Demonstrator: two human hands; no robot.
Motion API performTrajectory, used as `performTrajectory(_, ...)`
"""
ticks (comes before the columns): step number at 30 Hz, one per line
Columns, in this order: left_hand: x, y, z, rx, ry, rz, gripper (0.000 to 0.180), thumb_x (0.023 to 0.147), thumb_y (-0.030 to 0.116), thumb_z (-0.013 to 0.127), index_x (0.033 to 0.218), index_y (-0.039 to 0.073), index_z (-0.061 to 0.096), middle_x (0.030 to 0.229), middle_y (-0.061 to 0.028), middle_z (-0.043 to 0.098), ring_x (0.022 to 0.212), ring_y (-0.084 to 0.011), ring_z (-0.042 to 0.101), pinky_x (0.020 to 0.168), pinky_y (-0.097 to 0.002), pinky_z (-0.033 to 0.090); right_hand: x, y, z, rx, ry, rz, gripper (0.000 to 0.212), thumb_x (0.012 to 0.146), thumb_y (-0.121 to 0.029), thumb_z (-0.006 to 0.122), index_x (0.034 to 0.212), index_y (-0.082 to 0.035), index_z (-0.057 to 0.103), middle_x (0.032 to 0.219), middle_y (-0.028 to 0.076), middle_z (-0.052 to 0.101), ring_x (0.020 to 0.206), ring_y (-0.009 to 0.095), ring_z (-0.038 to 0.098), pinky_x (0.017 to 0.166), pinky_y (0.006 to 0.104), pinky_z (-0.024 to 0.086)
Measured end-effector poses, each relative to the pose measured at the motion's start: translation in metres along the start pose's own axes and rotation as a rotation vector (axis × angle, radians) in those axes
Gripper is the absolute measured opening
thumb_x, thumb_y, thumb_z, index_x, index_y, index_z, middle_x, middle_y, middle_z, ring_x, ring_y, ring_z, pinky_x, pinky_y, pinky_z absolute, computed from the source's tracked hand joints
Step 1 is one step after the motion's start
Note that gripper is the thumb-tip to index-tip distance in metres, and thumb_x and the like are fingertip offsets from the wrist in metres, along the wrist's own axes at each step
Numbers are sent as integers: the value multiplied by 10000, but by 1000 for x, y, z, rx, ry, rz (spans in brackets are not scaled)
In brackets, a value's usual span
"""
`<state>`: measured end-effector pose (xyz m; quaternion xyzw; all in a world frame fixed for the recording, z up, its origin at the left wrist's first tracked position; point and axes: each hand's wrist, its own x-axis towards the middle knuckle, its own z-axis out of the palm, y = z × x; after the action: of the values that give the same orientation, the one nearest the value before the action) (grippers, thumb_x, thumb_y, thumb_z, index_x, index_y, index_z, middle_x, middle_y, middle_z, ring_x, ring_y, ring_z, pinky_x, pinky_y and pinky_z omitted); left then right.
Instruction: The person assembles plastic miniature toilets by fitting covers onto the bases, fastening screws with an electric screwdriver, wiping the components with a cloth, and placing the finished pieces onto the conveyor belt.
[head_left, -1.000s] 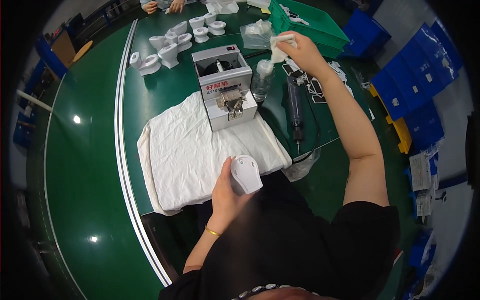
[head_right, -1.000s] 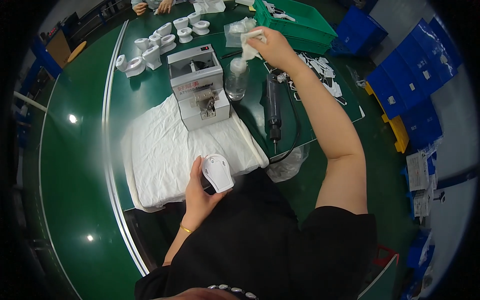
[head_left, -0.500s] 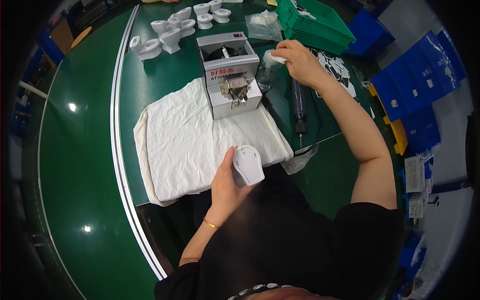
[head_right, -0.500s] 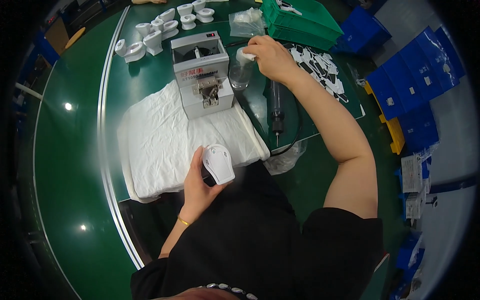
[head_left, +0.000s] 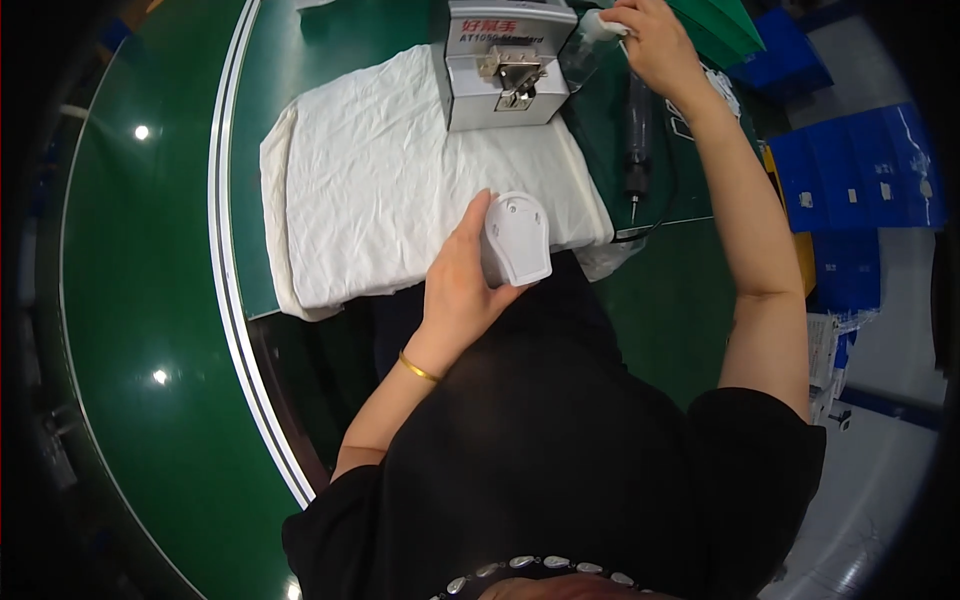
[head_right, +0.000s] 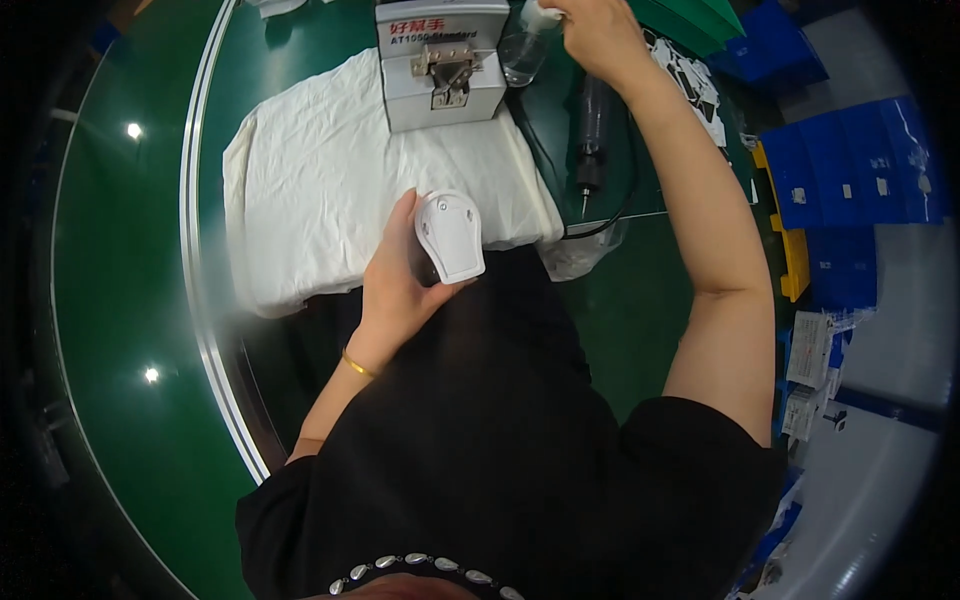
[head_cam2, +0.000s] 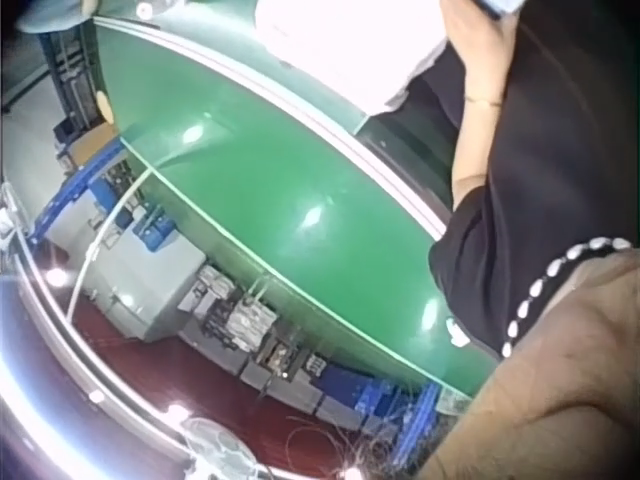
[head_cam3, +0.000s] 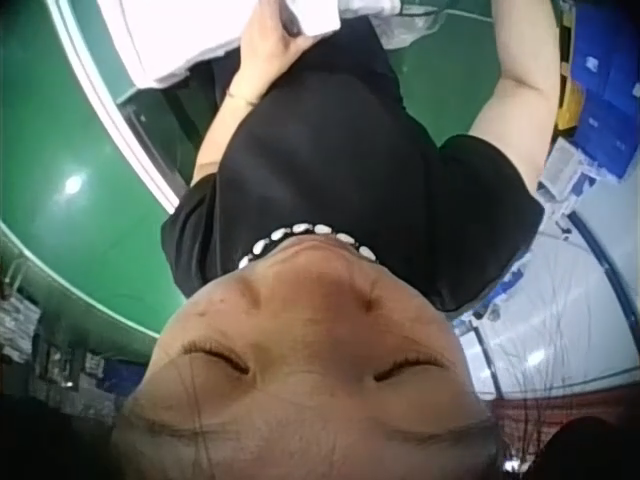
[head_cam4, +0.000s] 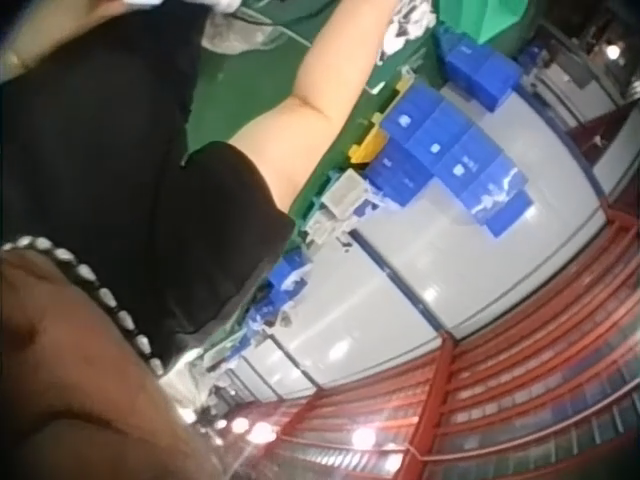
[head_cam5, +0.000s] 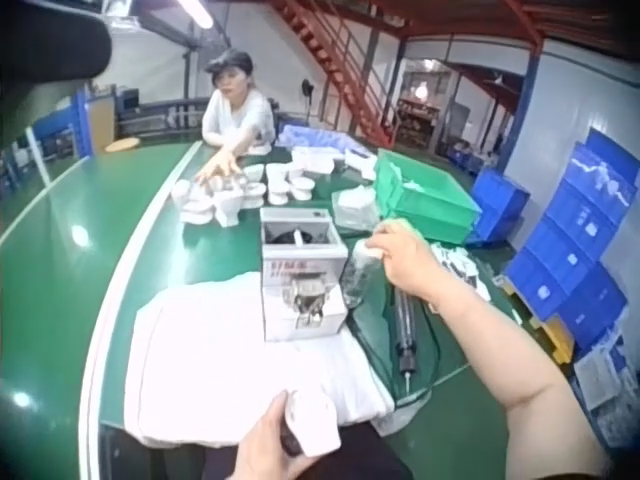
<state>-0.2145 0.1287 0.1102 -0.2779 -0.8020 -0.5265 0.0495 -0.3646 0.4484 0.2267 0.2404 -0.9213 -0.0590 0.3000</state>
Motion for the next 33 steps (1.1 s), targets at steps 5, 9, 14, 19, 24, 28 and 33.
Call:
performTrajectory(5,4,-4,7,-42,-34,-14,1057,659,171,904,1493,2,278,1400,-219,532,1295,-339,540,1025,-378,475,-5,5,6,777,521,-33,208,789,5,614,985,-19,678,965,138,662,940,322,644,816,415,517)
performTrajectory(9,-6,-9,5,-87,14,-37,1036,649,134,895,1487,3,299,1358,-207,554,1209,-353,573,974,-390,498,-44,-113,-79,155,-6,44,346,757,44,607,1072,-73,690,1028,119,659,970,348,627,925,434,492)
performTrajectory(14,-4,-9,8,-111,53,6,1029,621,77,876,1483,-5,320,1313,-196,578,1117,-370,602,919,-411,517,-107,-203,-85,506,-169,-64,358,691,20,690,1033,-84,701,957,72,633,856,262,600,764,381,483)
performTrajectory(19,-3,-8,6,-90,40,17,1029,612,21,841,1492,1,308,1310,-199,579,1097,-369,607,905,-412,518,-121,-215,-67,541,-153,-5,333,699,-22,732,1027,-75,707,932,62,622,800,254,591,686,344,484)
performTrajectory(24,-5,-8,7,-92,58,11,1032,621,41,850,1497,11,303,1242,-195,605,1068,-368,611,882,-412,522,-132,-203,-73,444,-231,155,325,704,9,725,1023,-48,705,894,88,616,798,279,604,675,354,495)
performTrajectory(28,-3,-8,8,-70,66,23,1052,618,39,858,1503,20,288,1190,-188,617,1046,-366,612,865,-416,523,-123,-217,-81,625,-179,293,301,718,56,709,1003,-41,705,904,114,615,819,279,611,724,339,505)
performTrajectory(33,-4,-8,8,-79,46,26,1062,609,22,855,1505,30,285,1216,-190,610,1055,-366,611,870,-416,523,-122,-237,-70,789,-220,484,263,749,53,732,997,-30,698,1025,97,586,896,211,613,774,304,506)
